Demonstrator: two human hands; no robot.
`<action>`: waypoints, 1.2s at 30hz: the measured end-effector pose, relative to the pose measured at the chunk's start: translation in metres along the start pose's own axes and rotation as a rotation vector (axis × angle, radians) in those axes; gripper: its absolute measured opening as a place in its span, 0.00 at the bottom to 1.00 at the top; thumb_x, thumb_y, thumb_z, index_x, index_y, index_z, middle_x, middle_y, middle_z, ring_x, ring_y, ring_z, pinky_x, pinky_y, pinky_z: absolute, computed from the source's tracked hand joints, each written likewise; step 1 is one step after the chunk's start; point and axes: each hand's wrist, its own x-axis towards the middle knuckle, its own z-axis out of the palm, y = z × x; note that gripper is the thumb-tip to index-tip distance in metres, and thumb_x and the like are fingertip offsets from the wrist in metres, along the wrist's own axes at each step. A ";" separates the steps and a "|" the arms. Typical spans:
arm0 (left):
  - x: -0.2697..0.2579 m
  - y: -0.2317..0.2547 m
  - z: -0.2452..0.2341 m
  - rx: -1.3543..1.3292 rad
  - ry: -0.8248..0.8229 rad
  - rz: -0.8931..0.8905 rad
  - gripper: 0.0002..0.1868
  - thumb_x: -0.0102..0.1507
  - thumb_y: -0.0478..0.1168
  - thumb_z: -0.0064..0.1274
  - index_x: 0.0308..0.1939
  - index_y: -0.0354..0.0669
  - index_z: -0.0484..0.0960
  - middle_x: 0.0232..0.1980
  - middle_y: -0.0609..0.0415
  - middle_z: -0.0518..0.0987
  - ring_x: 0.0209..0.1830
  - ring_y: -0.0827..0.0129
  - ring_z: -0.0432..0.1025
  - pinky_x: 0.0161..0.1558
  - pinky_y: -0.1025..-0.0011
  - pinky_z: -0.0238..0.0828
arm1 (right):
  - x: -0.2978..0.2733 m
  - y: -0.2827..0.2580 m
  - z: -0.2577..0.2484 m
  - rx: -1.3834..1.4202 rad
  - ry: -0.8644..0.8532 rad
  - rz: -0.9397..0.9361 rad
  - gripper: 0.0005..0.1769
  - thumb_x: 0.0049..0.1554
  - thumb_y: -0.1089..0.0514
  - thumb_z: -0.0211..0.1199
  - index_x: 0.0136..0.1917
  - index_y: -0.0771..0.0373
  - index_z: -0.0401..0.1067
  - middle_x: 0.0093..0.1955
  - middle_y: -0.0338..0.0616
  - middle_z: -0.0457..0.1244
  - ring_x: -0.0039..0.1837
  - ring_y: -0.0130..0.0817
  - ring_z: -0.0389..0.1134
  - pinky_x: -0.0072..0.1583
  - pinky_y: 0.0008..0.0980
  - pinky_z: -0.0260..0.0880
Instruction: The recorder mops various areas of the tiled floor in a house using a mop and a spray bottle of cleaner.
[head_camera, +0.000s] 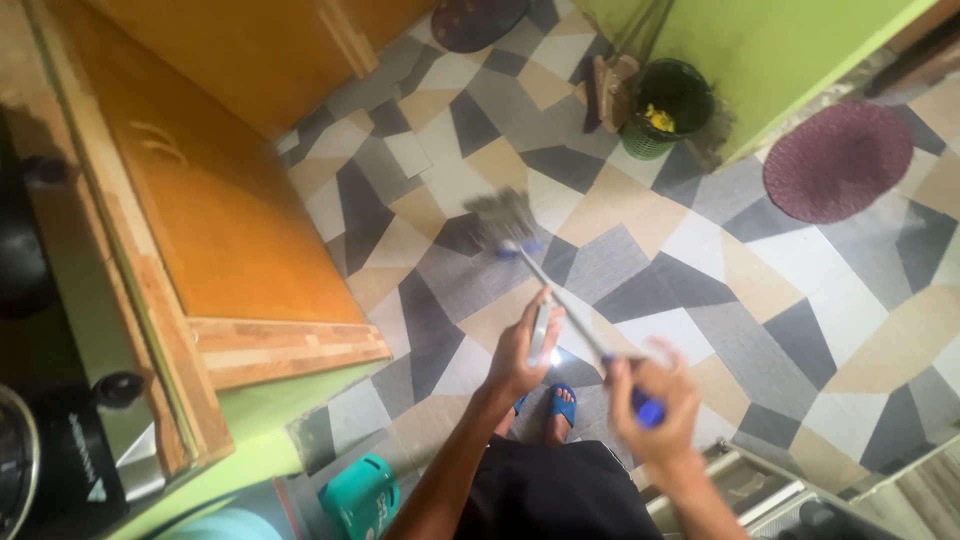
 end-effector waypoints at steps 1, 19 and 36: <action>-0.001 0.007 0.000 0.001 -0.013 0.006 0.29 0.72 0.41 0.41 0.76 0.37 0.58 0.55 0.41 0.84 0.50 0.55 0.82 0.50 0.64 0.81 | -0.021 0.009 0.006 -0.006 0.011 0.007 0.15 0.60 0.65 0.58 0.31 0.60 0.73 0.31 0.38 0.68 0.33 0.29 0.70 0.66 0.44 0.66; -0.032 0.018 -0.066 0.017 0.081 0.189 0.21 0.70 0.34 0.43 0.68 0.35 0.67 0.53 0.39 0.84 0.54 0.48 0.82 0.51 0.62 0.79 | 0.003 0.143 0.137 0.006 0.192 -0.068 0.07 0.59 0.66 0.60 0.39 0.68 0.71 0.30 0.50 0.63 0.32 0.41 0.67 0.37 0.38 0.65; 0.010 -0.034 0.052 0.092 -0.389 0.283 0.25 0.68 0.43 0.51 0.67 0.40 0.65 0.46 0.35 0.83 0.44 0.42 0.80 0.41 0.55 0.78 | -0.067 -0.007 -0.012 0.011 0.239 0.391 0.16 0.61 0.62 0.59 0.32 0.65 0.73 0.31 0.42 0.68 0.28 0.23 0.64 0.31 0.26 0.62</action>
